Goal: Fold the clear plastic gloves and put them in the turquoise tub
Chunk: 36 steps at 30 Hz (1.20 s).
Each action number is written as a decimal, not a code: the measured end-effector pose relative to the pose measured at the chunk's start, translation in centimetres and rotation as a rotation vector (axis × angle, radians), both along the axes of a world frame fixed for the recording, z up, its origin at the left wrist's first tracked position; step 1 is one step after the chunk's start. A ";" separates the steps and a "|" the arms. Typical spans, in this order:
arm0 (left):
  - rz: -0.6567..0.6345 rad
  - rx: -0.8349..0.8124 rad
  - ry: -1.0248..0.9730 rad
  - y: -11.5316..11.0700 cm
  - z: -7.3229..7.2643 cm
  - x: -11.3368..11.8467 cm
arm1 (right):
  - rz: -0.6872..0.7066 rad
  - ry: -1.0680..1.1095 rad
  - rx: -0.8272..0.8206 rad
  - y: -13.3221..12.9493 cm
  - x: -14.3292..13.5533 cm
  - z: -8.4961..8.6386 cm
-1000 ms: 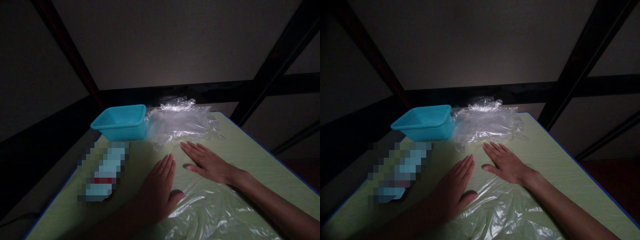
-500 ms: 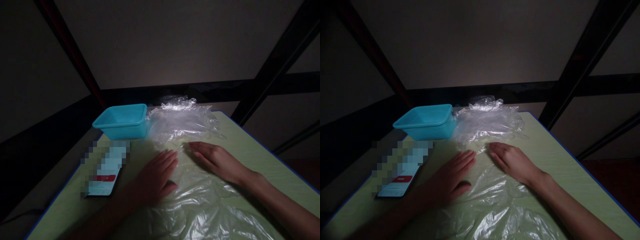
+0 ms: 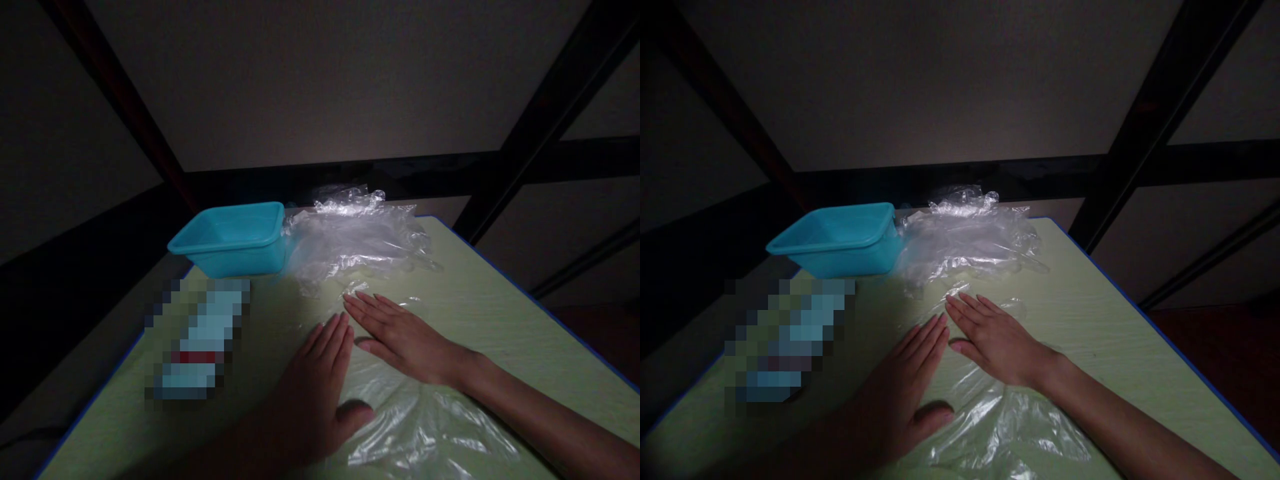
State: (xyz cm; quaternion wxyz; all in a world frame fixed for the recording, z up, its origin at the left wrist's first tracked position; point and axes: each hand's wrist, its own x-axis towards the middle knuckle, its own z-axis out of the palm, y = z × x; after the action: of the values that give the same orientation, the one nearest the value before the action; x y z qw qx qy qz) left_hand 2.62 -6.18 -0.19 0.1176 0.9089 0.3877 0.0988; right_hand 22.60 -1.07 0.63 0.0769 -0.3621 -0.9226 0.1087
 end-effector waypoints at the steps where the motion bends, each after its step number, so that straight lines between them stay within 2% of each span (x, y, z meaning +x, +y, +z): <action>1: -0.004 -0.009 0.009 0.0 0.1 -0.1 | 0.002 0.000 0.005 0.0 0.1 0.0; 5: -0.015 0.013 -0.015 0.1 0.6 -0.6 | 0.008 -0.016 0.011 -0.1 0.1 0.1; 7: -0.063 0.036 -0.076 0.1 1.2 -0.5 | 0.015 -0.020 0.010 -0.1 0.0 0.1; 9: -0.167 0.036 -0.104 0.1 1.9 -0.2 | 0.020 -0.013 0.015 0.0 0.1 0.1; 13: -0.453 0.022 -0.017 -0.3 3.0 0.7 | 0.017 -0.003 0.035 0.0 0.1 -0.1; 16: -0.539 0.024 0.010 -0.8 3.3 1.0 | 0.017 0.000 0.034 -0.1 0.1 -0.1; 21: -0.554 0.111 0.066 -1.2 2.9 0.7 | 0.026 0.014 0.014 0.0 0.1 0.0; 25: -0.563 0.159 0.064 -1.3 2.2 0.6 | 0.055 -0.006 0.019 0.1 0.6 0.9; 29: -0.604 0.104 -0.022 -1.5 2.1 0.5 | 0.052 -0.009 0.078 0.4 1.2 2.2; 32: -0.608 0.056 -0.075 -1.3 2.6 0.3 | 0.012 0.041 0.138 0.8 1.6 2.5; 34: -0.560 0.069 -0.099 -0.7 2.8 0.0 | -0.028 0.091 0.151 1.2 1.7 2.2; 36: -0.386 0.093 -0.156 0.4 2.7 -0.5 | -0.081 0.158 0.128 1.6 1.8 1.8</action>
State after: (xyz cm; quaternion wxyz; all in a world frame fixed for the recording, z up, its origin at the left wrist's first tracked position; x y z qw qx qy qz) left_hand 2.09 -5.83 2.48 0.1218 0.9603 0.1913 0.1624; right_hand 24.38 0.52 2.43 0.1765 -0.3837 -0.9034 0.0743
